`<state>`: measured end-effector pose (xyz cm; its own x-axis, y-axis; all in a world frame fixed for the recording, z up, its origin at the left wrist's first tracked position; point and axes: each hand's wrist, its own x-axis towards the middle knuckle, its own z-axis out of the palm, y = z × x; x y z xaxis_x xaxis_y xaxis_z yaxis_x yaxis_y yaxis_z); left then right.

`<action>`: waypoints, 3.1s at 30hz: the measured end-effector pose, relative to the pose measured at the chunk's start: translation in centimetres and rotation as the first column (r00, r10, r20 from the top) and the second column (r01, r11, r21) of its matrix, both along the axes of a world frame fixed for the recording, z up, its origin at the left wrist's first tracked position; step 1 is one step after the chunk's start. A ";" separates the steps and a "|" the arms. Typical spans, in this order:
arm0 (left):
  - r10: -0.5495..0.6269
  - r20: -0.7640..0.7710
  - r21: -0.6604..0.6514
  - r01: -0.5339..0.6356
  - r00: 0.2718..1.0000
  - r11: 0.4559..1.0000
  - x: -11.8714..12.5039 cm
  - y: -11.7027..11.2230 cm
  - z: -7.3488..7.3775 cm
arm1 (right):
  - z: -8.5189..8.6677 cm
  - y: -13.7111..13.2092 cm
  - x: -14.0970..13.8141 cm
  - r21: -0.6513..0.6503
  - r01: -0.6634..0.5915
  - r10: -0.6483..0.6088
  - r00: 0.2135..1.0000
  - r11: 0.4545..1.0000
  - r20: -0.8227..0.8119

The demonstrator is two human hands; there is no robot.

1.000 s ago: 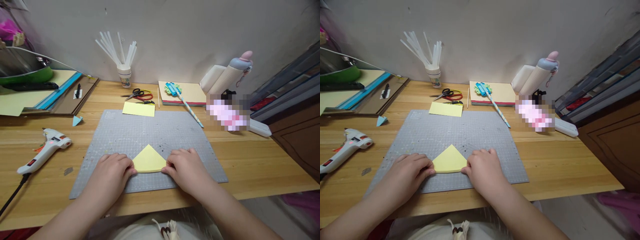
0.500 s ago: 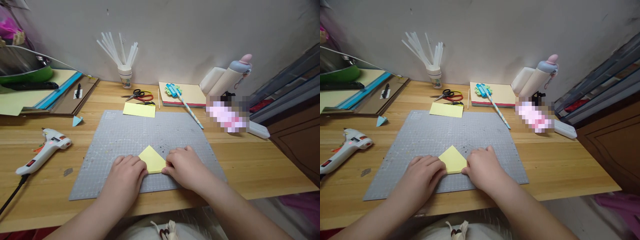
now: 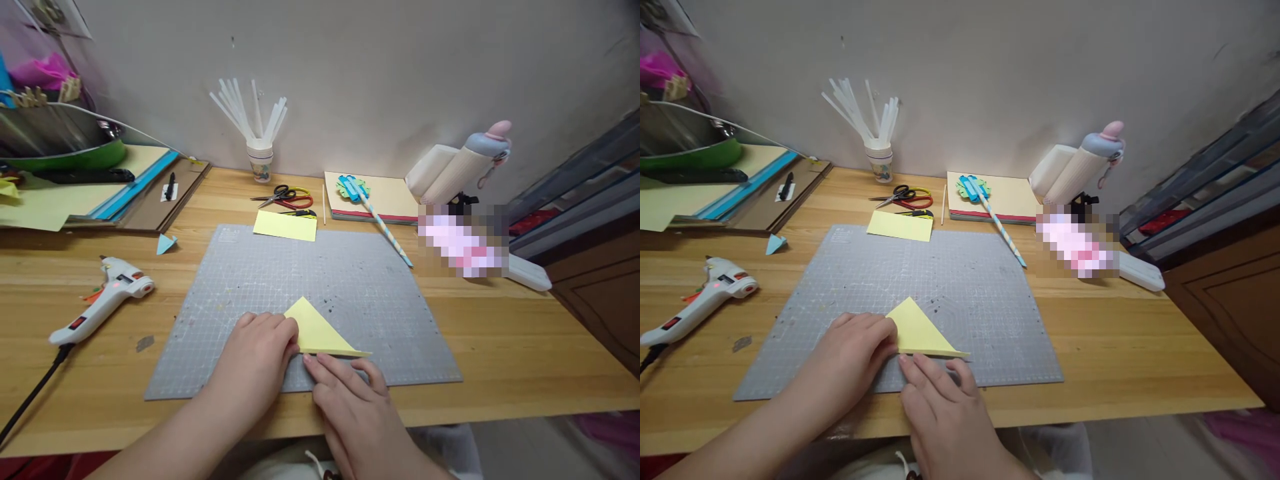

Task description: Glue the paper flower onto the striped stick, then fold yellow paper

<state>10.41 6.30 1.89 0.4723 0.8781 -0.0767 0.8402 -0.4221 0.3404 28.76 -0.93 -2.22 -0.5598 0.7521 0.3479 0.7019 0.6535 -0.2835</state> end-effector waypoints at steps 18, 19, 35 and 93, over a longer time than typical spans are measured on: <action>0.017 -0.112 0.055 -0.011 0.994 0.998 0.8 -0.5 -0.5 | 0.9 0.9 -0.8 -0.281 0.105 -0.140 0.984 0.954 -0.107; 0.030 -0.137 0.082 -0.019 0.990 0.996 1.0 -0.7 -0.7 | 0.8 0.9 -0.9 -0.284 0.109 -0.149 0.981 0.953 -0.121; 0.192 -0.190 0.290 -0.131 0.963 0.948 -4.4 -1.4 -2.4 | 1.8 1.2 2.3 -0.242 0.197 -0.215 0.975 0.950 -0.051; -0.067 0.182 0.521 -0.038 0.981 0.853 -0.6 -3.5 -0.8 | 1.9 3.3 1.2 0.163 0.240 -0.216 0.965 0.957 -0.148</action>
